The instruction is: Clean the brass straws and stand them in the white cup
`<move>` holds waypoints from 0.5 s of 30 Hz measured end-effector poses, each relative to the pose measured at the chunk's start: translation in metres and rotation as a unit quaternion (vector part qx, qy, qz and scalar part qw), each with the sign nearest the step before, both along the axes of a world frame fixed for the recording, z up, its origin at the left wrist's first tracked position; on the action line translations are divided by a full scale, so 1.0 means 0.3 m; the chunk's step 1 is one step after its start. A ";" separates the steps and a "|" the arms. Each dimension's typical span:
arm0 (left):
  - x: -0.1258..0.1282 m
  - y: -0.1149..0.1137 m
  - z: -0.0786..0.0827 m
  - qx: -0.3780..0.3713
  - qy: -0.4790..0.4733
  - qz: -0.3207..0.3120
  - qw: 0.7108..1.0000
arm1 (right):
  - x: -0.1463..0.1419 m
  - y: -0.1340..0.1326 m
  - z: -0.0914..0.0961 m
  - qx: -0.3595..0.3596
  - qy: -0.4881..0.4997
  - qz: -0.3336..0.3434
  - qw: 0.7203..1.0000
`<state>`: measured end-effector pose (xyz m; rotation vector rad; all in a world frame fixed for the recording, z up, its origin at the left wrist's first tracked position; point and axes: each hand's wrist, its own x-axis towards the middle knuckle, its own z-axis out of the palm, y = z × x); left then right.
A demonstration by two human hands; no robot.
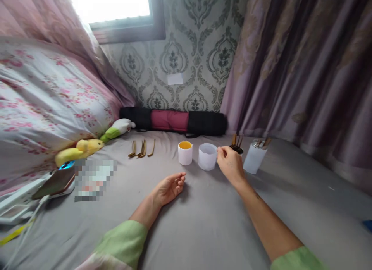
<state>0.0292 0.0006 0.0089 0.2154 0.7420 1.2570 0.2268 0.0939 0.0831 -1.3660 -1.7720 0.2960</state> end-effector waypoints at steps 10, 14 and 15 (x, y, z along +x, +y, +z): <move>-0.008 0.004 -0.006 0.007 -0.007 -0.006 1.000 | -0.120 -0.039 -0.180 -0.100 -0.012 0.093 0.991; -0.009 0.006 -0.008 0.007 -0.006 -0.005 1.000 | -0.146 -0.055 -0.237 -0.107 -0.027 0.110 0.988; -0.008 0.006 -0.007 0.007 -0.004 -0.004 1.000 | -0.150 -0.058 -0.247 -0.106 -0.030 0.112 0.988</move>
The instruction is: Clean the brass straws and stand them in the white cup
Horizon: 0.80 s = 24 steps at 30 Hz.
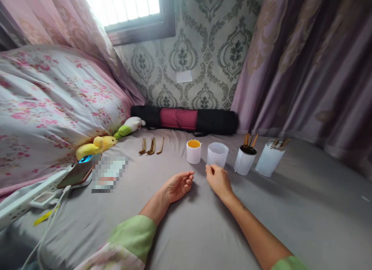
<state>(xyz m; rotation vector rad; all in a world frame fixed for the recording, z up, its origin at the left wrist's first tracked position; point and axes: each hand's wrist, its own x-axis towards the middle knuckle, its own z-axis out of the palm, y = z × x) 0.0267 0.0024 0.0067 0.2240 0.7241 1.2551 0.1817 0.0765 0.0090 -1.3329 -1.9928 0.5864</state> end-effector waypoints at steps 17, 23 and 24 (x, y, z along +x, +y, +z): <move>0.011 0.007 -0.005 0.009 0.016 -0.005 1.000 | 0.001 -0.008 -0.081 0.019 -0.014 0.000 1.000; 0.014 0.015 0.011 -0.024 0.018 -0.003 1.000 | 0.007 -0.013 -0.080 0.001 0.005 0.010 1.000; 0.015 0.017 0.014 -0.031 0.017 -0.004 0.999 | 0.009 -0.013 -0.079 -0.002 0.010 0.011 1.000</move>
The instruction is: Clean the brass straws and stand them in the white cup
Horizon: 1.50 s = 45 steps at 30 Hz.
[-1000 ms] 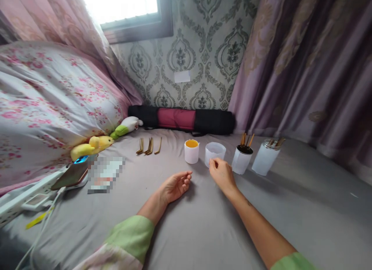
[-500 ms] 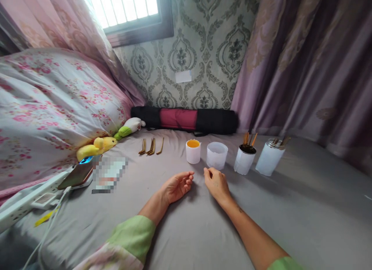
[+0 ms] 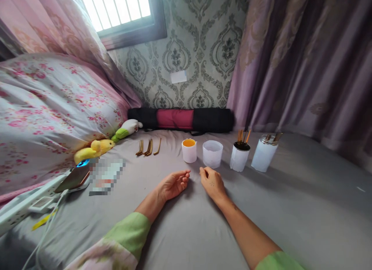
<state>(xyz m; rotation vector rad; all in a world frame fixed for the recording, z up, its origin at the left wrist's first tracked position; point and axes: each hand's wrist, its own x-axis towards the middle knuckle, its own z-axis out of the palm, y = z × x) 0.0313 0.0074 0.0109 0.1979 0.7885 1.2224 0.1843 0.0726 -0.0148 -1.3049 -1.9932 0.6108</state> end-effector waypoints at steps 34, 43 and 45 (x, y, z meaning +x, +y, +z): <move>-0.314 0.187 -0.002 -0.075 0.636 0.092 0.762 | 0.036 0.002 0.011 -0.119 0.160 -0.022 0.980; -0.406 0.218 0.016 -0.092 0.788 0.068 0.606 | 0.034 0.002 0.011 -0.128 0.176 -0.016 0.976; -0.420 0.223 0.026 -0.094 0.807 0.065 0.579 | 0.033 0.001 0.009 -0.127 0.180 -0.017 0.975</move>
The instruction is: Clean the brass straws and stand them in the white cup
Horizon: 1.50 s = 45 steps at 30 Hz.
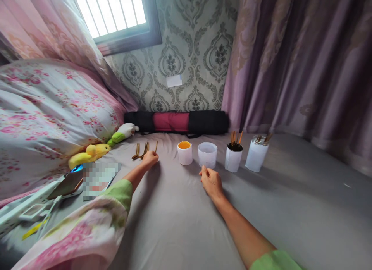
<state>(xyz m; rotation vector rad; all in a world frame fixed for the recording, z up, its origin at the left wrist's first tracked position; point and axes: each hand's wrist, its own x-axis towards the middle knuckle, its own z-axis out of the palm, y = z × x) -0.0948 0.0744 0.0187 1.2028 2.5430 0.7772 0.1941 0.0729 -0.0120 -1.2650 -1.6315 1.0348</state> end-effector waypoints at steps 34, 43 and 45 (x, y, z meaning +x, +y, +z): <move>-0.091 0.045 0.010 -0.062 0.132 -0.006 0.989 | -0.005 0.001 0.009 -0.007 0.010 0.002 1.000; -0.096 0.063 -0.005 -0.070 0.134 0.002 0.989 | -0.004 0.002 0.002 0.002 0.003 0.001 1.000; -0.095 0.066 -0.008 -0.073 0.132 0.006 0.989 | -0.004 0.003 -0.001 0.006 0.002 0.001 1.000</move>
